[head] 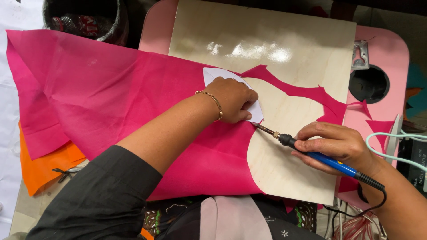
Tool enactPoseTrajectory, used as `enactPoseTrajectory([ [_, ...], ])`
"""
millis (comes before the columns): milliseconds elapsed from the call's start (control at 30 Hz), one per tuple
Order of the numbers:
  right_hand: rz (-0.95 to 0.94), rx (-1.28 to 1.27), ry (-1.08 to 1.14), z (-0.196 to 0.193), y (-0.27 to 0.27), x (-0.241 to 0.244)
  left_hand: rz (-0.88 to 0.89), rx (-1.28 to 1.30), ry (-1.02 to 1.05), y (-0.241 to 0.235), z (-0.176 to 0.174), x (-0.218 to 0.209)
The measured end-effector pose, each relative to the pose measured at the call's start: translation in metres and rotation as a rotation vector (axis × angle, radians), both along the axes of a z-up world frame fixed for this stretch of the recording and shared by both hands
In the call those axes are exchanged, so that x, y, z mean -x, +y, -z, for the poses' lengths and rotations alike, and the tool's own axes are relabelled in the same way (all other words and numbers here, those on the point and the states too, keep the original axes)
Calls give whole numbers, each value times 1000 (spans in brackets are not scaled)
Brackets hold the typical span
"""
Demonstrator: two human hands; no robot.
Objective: Cutting out fabric shapes using a heat tool and a paper template on a cutting table.
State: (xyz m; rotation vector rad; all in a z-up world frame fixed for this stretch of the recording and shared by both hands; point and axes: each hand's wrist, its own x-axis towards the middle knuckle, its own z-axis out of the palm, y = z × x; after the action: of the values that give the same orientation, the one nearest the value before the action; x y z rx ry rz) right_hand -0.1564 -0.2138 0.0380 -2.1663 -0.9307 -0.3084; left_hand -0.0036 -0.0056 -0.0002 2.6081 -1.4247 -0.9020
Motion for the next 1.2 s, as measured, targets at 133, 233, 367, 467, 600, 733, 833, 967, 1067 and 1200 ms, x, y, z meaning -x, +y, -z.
enactPoseTrajectory([
  [133, -6, 12, 3, -1, -1, 1, 0, -1, 2, 0, 0, 0],
  [233, -7, 0, -1, -1, -2, 1, -6, 14, -3, 0, 1, 0],
  [367, -3, 0, 11, 0, -3, 3, 1, 6, -15, -1, 1, 1],
  [467, 2, 0, 14, -1, -3, 3, -1, 0, -17, -1, 2, 1],
  [600, 7, -3, 4, 0, -5, 4, 1, -9, -18, -1, 0, 1],
  [733, 0, 1, 13, 0, -6, 5, -5, -2, -13, -1, 0, 2],
  [833, 3, 1, 13, 0, -7, 6, -4, 7, -16, -1, 1, 2],
  [967, 13, 11, 14, 0, -8, 7, -5, -2, -15, -1, 0, 2],
  [1067, 13, 14, 11, 0, -9, 7, -18, -6, -30, -3, -1, 4],
  [1200, 23, 16, 11, 1, -10, 8, -45, -39, -71, -7, -2, 8],
])
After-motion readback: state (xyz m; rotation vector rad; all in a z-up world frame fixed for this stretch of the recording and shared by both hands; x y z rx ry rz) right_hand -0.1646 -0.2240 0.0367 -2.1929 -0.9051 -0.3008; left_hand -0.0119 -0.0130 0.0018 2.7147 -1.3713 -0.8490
